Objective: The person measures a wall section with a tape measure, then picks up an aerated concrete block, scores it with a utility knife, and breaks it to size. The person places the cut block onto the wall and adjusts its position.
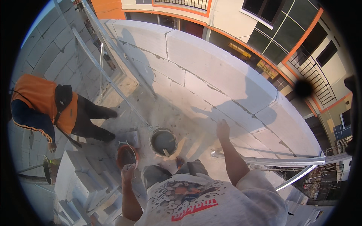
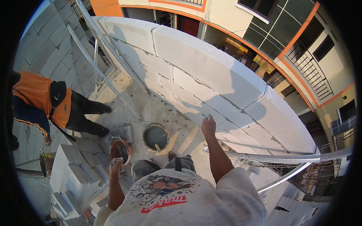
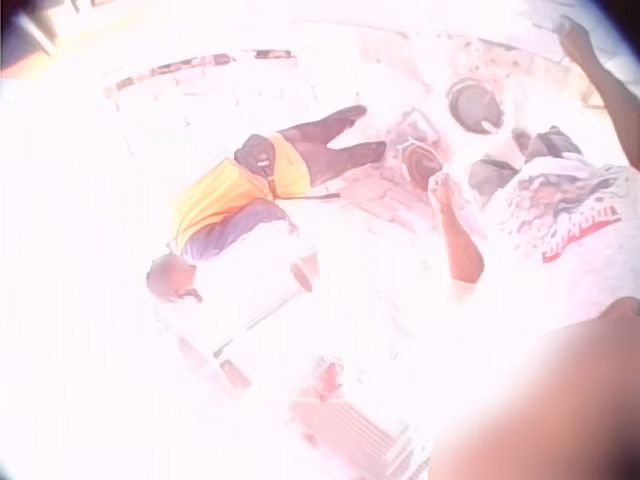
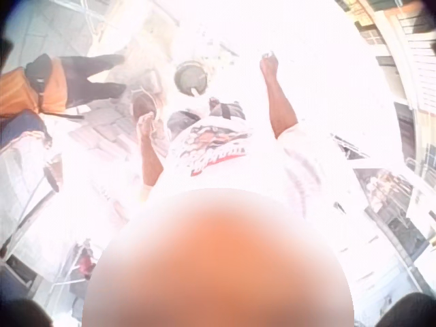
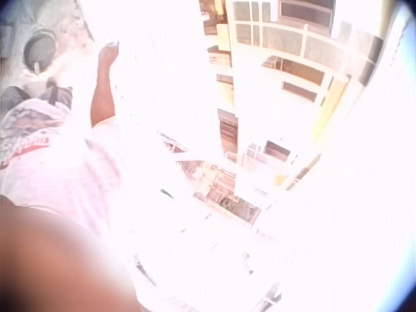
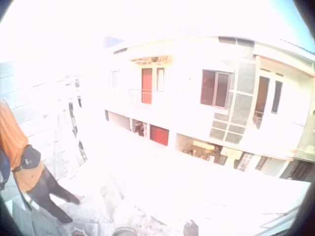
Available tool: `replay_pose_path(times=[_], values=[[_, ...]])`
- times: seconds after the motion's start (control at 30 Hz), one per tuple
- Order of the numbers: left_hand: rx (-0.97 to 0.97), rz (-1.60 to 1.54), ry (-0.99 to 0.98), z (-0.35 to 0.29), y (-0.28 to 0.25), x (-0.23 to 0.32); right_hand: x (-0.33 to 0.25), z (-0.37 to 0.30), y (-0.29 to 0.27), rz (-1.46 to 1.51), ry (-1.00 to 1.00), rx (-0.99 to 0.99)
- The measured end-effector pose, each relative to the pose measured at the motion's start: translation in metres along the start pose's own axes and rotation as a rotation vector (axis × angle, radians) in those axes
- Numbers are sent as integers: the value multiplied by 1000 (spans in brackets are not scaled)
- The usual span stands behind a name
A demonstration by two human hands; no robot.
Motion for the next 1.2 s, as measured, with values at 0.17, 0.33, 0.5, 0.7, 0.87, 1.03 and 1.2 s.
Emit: replay_pose_path(times=[0.17,0.33,0.5,0.7,0.87,1.03,1.2], values=[[-203,550,-20,102,39,-14,-143,63,-22,579,-37,246],[-486,381,-38,218,44,-23,-192,88,-11,632,80,318],[-462,563,-185,331,10,35,-216,104,13,854,261,479],[-348,667,-419,411,-33,108,-250,114,18,765,305,665],[-363,656,-459,464,-46,115,-270,129,30,689,267,689],[-718,844,-204,491,-29,77,-293,146,65,731,213,660],[-784,724,-427,481,-25,42,-337,167,90,639,113,639]])
Point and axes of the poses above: each hand's wrist, its own z-axis towards the middle knuckle, its own y-axis out of the palm, x = y × z, the point moved 9 cm from there along z, towards the middle knuckle, and after that the axes turned 2 degrees about z, right-handed, at the moved point
